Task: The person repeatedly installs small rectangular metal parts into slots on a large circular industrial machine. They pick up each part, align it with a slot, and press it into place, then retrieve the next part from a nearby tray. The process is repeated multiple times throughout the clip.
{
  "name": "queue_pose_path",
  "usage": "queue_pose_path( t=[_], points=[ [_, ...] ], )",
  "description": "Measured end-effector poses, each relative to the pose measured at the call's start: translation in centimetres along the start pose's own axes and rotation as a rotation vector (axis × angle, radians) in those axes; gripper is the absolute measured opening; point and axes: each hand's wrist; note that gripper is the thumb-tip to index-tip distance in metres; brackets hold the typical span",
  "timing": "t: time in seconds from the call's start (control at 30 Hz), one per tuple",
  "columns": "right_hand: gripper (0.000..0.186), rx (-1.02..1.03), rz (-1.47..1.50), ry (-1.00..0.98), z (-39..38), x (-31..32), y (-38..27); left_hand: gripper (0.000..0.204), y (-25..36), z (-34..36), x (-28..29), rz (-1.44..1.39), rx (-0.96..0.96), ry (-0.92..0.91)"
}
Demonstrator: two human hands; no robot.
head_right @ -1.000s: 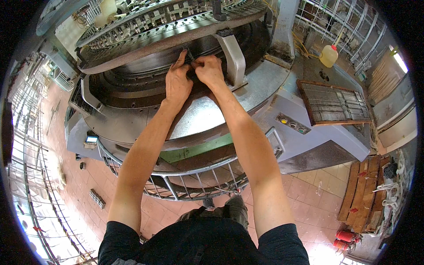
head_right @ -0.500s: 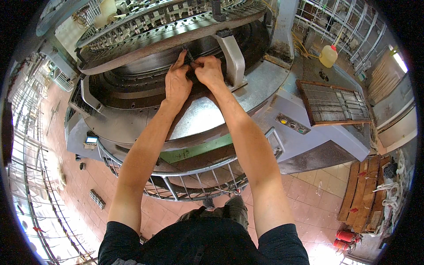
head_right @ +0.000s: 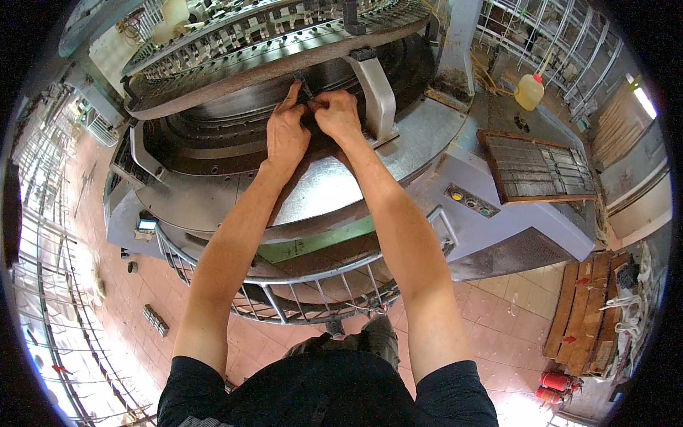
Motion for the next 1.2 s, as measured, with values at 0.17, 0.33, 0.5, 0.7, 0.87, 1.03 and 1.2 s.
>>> queue_pose_path(
  t=[0.17,0.33,0.5,0.7,0.87,1.03,1.2],
  points=[
    [0.018,-0.018,0.010,-0.007,0.04,0.01,-0.06,0.033,-0.08,-0.03,-0.08,0.013,0.012,-0.023],
    [0.019,-0.026,0.005,-0.007,-0.01,0.09,-0.23,0.034,-0.21,-0.05,-0.22,0.029,0.003,-0.032],
    [0.018,-0.031,0.000,-0.003,-0.02,0.07,-0.24,0.035,-0.35,0.01,-0.38,0.036,-0.008,-0.032],
    [0.018,-0.039,-0.015,0.005,-0.06,0.09,-0.34,0.036,-0.08,-0.03,-0.12,0.048,0.009,-0.066],
    [0.019,-0.048,-0.015,-0.002,-0.10,0.14,-0.37,0.031,0.08,0.10,0.12,0.050,-0.001,-0.078],
    [0.019,-0.019,-0.032,0.011,-0.10,0.08,-0.35,0.028,0.21,0.10,0.26,0.056,0.007,-0.097],
    [0.021,-0.023,-0.028,0.000,-0.04,0.13,-0.16,0.028,0.26,0.16,0.26,0.053,-0.016,-0.097]
  ],
)
Point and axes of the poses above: each hand's wrist, its own z-axis towards the middle knuckle, its own x-axis out of the back of the hand, y = z × x
